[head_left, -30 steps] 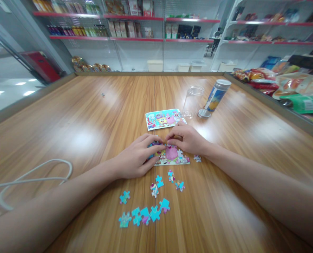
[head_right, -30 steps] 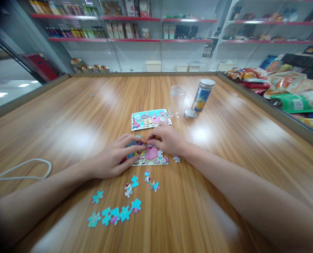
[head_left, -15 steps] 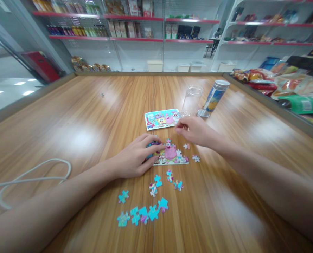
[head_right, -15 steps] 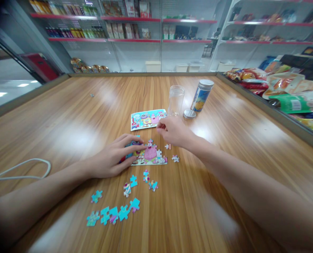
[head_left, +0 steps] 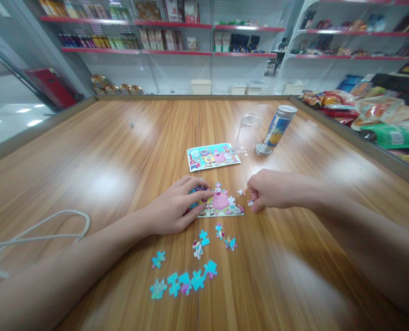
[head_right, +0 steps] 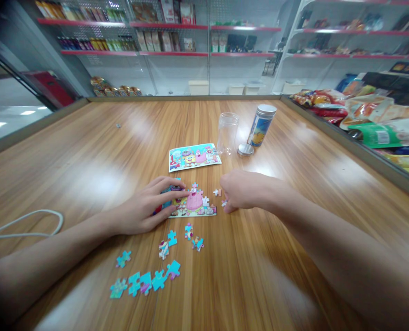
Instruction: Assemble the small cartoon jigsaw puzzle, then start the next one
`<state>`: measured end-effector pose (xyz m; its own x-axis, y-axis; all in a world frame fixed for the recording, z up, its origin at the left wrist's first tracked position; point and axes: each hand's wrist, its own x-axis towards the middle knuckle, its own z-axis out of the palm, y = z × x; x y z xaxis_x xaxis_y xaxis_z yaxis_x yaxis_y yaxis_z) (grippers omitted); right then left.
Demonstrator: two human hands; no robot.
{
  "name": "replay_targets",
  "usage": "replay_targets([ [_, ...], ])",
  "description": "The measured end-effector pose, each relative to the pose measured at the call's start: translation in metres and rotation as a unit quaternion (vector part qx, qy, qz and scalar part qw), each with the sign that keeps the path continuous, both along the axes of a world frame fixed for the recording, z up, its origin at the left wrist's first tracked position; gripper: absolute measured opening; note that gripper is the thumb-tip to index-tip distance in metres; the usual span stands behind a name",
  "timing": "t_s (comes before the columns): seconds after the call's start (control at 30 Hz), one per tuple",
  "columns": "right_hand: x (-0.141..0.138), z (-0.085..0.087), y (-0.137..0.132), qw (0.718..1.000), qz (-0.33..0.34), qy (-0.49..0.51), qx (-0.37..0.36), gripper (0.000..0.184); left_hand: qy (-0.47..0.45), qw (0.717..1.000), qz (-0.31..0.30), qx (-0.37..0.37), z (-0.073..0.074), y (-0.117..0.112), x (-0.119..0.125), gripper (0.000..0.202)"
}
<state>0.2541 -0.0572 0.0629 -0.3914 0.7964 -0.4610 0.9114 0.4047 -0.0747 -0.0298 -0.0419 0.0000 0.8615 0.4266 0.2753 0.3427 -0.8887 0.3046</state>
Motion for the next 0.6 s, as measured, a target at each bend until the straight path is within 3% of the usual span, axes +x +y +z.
replay_targets([
  [0.37,0.01,0.012,-0.002,0.999,0.031,-0.004,0.004,0.015,-0.003,1.0,0.001,0.002,-0.001,0.0,0.001,0.042],
  [0.6,0.005,0.006,-0.003,0.999,0.034,-0.019,0.005,0.015,-0.002,1.0,0.003,0.003,0.001,-0.001,0.001,0.042],
])
